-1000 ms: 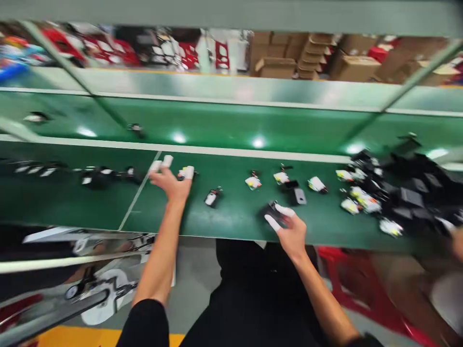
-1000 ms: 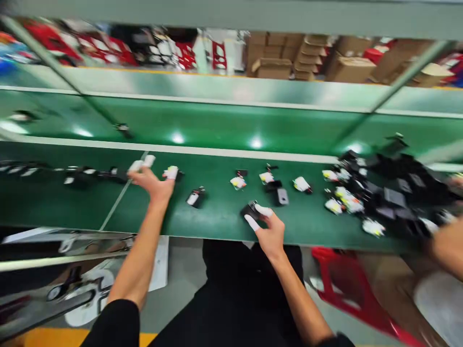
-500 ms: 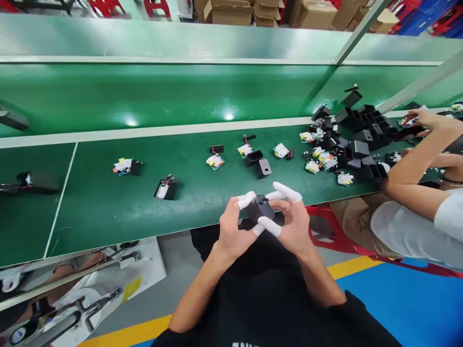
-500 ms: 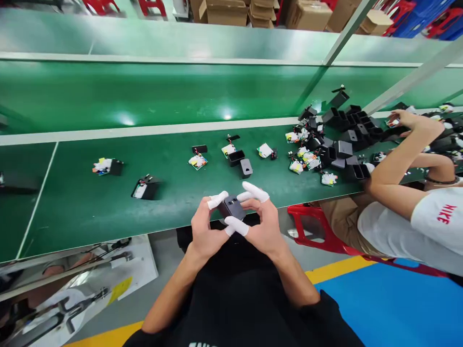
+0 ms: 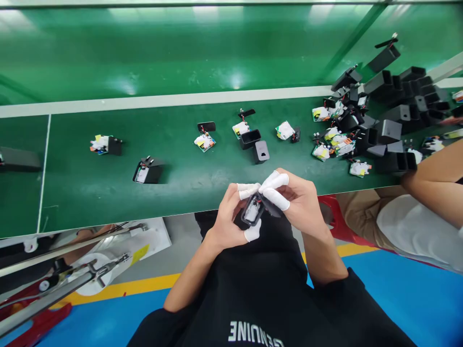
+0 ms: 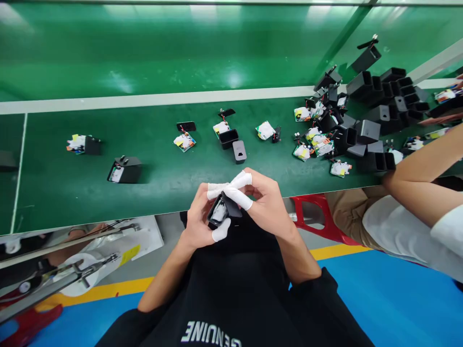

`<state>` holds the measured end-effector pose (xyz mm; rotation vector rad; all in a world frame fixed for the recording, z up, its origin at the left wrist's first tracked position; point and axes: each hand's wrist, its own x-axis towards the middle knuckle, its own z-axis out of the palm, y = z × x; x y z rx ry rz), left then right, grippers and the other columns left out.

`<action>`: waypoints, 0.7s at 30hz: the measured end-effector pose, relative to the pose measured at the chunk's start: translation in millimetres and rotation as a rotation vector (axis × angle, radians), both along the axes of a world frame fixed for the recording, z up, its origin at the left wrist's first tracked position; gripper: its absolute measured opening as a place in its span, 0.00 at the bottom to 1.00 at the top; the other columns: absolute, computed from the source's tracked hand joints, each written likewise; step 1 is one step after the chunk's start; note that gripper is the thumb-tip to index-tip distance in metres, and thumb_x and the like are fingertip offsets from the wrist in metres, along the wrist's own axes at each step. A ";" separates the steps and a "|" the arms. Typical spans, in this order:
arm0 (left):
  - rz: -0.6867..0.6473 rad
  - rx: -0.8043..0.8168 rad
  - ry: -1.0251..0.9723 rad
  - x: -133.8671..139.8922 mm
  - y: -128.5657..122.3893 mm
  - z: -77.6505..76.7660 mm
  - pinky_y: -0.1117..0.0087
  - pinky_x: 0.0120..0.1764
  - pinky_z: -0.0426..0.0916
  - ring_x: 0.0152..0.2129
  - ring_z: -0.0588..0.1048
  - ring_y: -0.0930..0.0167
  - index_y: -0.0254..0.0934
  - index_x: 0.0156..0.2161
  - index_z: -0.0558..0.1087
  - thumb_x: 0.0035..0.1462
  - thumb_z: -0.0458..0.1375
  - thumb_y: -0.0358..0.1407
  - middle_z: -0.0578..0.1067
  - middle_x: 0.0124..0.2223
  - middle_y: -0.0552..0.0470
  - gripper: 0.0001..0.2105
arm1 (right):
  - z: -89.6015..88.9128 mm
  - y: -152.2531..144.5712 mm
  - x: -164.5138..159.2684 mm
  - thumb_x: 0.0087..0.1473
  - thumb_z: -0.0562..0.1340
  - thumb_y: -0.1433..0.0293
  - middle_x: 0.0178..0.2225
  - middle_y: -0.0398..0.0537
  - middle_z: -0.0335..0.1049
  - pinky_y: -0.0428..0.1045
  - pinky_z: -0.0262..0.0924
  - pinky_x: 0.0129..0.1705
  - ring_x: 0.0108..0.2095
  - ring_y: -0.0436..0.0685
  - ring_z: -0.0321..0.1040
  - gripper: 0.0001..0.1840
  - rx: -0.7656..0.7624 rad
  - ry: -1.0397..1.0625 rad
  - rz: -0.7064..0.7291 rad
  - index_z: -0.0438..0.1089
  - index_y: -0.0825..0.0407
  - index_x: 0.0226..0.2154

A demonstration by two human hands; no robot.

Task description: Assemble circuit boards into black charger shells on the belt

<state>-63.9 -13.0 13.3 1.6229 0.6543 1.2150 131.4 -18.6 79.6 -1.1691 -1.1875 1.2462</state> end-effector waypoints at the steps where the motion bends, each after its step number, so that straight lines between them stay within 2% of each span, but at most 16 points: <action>1: 0.052 0.048 0.045 2.1 0.9 1.5 0.57 0.47 0.83 0.49 0.80 0.60 0.39 0.64 0.73 0.57 0.65 0.29 0.73 0.53 0.42 0.29 | 1.2 0.5 -0.6 0.66 0.76 0.63 0.37 0.44 0.77 0.47 0.72 0.34 0.32 0.51 0.74 0.10 -0.040 0.023 -0.011 0.81 0.49 0.35; 4: 0.114 0.073 0.111 6.1 -2.4 -0.2 0.64 0.39 0.80 0.38 0.77 0.66 0.40 0.59 0.73 0.64 0.65 0.30 0.73 0.45 0.48 0.19 | 2.4 3.1 0.3 0.66 0.75 0.59 0.35 0.44 0.79 0.46 0.72 0.29 0.27 0.50 0.75 0.14 -0.156 0.074 -0.033 0.79 0.50 0.37; 6: 0.124 0.003 0.120 6.3 -9.0 -6.3 0.67 0.36 0.80 0.37 0.79 0.68 0.41 0.64 0.68 0.69 0.64 0.34 0.74 0.47 0.47 0.22 | 0.4 7.1 3.0 0.65 0.75 0.56 0.30 0.41 0.77 0.45 0.72 0.26 0.24 0.49 0.74 0.16 -0.206 0.081 -0.034 0.78 0.50 0.38; 9: 0.190 -0.057 0.161 4.2 -18.3 -15.1 0.63 0.41 0.83 0.40 0.83 0.66 0.43 0.69 0.60 0.72 0.63 0.41 0.77 0.55 0.42 0.27 | -8.0 17.7 7.8 0.63 0.76 0.53 0.27 0.38 0.75 0.44 0.71 0.25 0.21 0.49 0.74 0.20 -0.231 0.073 0.012 0.74 0.50 0.35; 13: 0.205 -0.209 0.138 4.5 -18.9 -9.8 0.65 0.41 0.84 0.38 0.85 0.67 0.43 0.60 0.69 0.70 0.66 0.43 0.81 0.49 0.47 0.19 | -25.0 28.3 8.5 0.60 0.76 0.48 0.24 0.35 0.73 0.43 0.68 0.21 0.19 0.48 0.72 0.25 -0.278 0.094 0.077 0.70 0.49 0.31; 17: 0.178 -0.411 0.188 6.9 -12.7 0.2 0.64 0.43 0.86 0.39 0.86 0.63 0.41 0.51 0.79 0.63 0.71 0.44 0.84 0.45 0.49 0.16 | -42.3 27.2 7.1 0.58 0.75 0.43 0.19 0.32 0.67 0.41 0.58 0.17 0.16 0.47 0.66 0.31 -0.342 0.102 0.069 0.64 0.48 0.29; 19: 0.144 -0.533 0.171 7.4 -4.9 -3.2 0.61 0.35 0.86 0.34 0.86 0.60 0.46 0.50 0.80 0.58 0.73 0.48 0.84 0.43 0.52 0.18 | -54.4 28.5 9.8 0.58 0.74 0.42 0.20 0.32 0.64 0.41 0.56 0.17 0.16 0.46 0.64 0.32 -0.321 0.100 0.015 0.64 0.49 0.27; 21: 0.100 -0.605 0.111 9.9 7.9 -7.6 0.57 0.28 0.85 0.28 0.83 0.58 0.54 0.49 0.81 0.54 0.74 0.52 0.84 0.38 0.57 0.19 | -67.6 30.6 14.2 0.59 0.73 0.43 0.23 0.35 0.69 0.42 0.60 0.19 0.18 0.46 0.64 0.29 -0.293 0.106 -0.062 0.69 0.50 0.31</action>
